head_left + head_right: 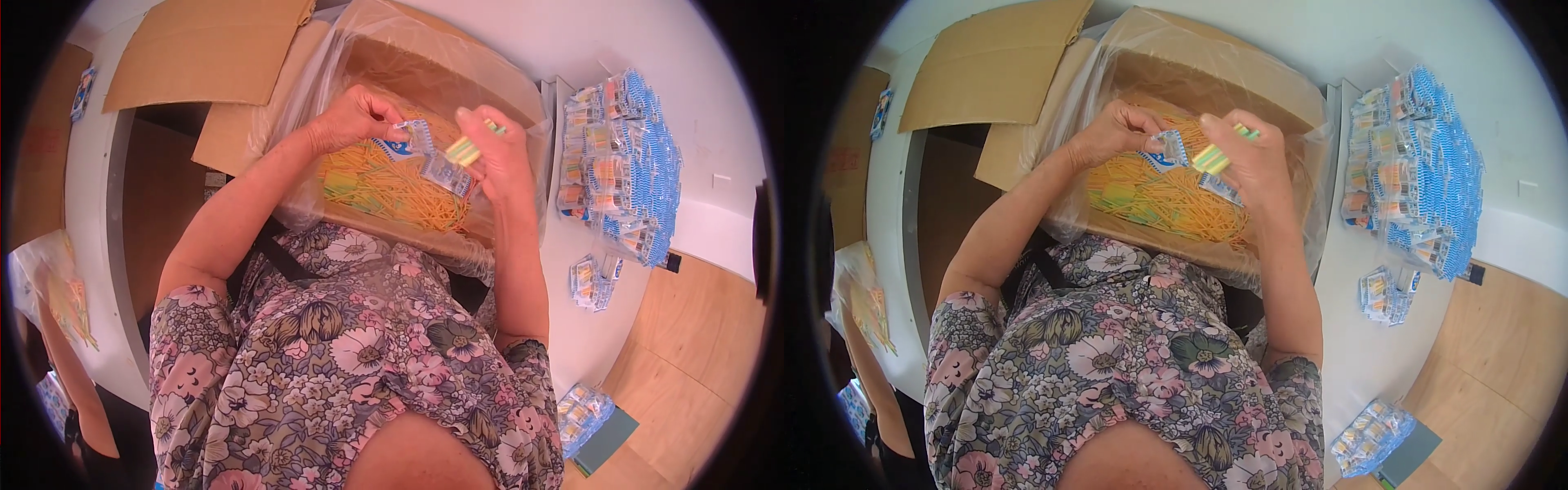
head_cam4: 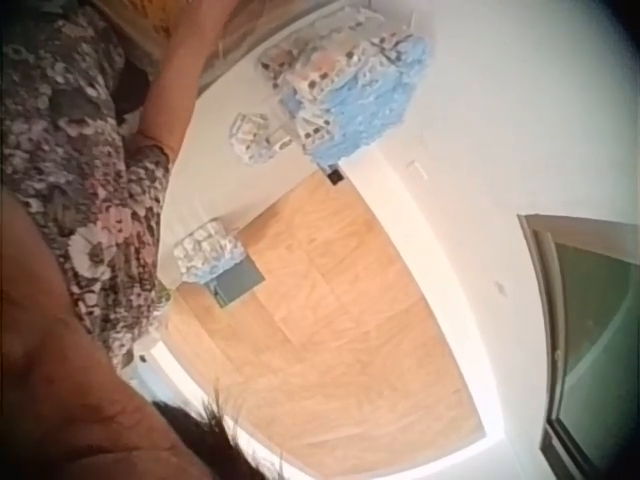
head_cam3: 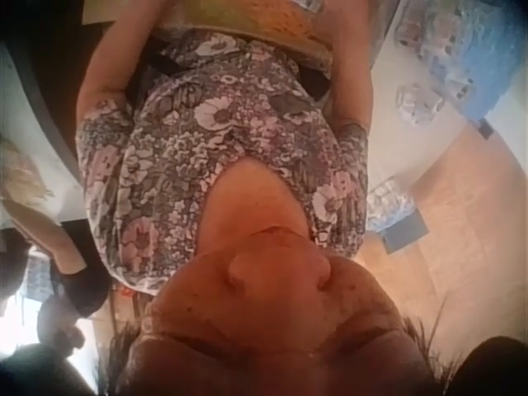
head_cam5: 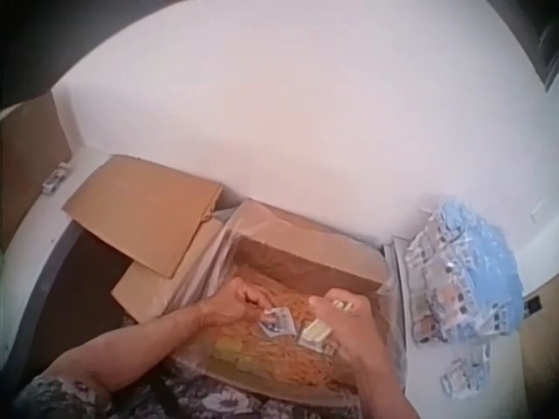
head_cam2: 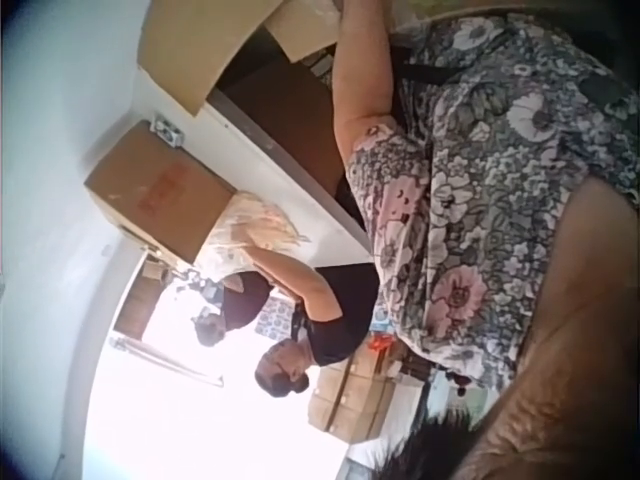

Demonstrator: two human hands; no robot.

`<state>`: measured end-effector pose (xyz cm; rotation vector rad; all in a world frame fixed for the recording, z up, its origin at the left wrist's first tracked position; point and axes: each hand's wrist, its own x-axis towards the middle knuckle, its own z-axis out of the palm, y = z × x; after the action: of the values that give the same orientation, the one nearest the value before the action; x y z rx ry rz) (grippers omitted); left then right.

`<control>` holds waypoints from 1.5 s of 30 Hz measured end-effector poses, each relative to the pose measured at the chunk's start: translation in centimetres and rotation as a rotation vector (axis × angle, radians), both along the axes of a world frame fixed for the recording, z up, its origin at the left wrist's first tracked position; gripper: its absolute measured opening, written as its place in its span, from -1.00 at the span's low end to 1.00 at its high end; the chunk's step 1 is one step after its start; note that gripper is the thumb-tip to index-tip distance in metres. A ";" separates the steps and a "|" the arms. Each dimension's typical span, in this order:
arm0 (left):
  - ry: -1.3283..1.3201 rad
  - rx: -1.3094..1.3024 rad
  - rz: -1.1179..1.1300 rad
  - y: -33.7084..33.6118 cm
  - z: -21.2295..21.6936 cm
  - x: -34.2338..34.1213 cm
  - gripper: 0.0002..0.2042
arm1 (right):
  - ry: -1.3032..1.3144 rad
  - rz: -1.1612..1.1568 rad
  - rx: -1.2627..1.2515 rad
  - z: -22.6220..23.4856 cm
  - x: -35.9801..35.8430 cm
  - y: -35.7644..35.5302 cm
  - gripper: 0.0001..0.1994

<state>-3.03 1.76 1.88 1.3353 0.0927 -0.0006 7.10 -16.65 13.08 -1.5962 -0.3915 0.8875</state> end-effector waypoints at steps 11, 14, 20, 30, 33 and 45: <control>0.013 0.013 -0.048 0.2 -0.4 0.2 -0.87 | -0.910 0.135 -0.250 -1.9 -1.2 3.4 -0.77; -0.022 0.035 -0.001 0.1 -0.5 0.2 -0.88 | -0.648 0.118 -0.106 -1.3 -1.0 2.7 -0.80; -0.054 -0.012 -0.011 -0.5 -0.2 0.8 -0.86 | -0.788 -0.074 0.157 -3.6 -1.8 1.1 -0.82; 0.100 0.284 -0.079 0.8 -0.9 -0.5 -0.65 | -0.888 -0.162 -0.028 -0.3 -0.5 -12.8 -0.77; 0.142 0.259 -0.106 1.1 -0.9 -1.0 -0.60 | -0.601 -0.504 0.055 1.8 1.3 -22.6 -0.77; 0.010 0.919 -0.542 -3.1 2.6 3.1 -0.80 | -1.678 -0.856 -0.921 -3.9 6.5 -35.4 -0.76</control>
<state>0.04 -1.29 4.48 2.2413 -0.2999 -0.4722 13.63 -52.01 9.23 -2.7159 -0.3280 -1.3140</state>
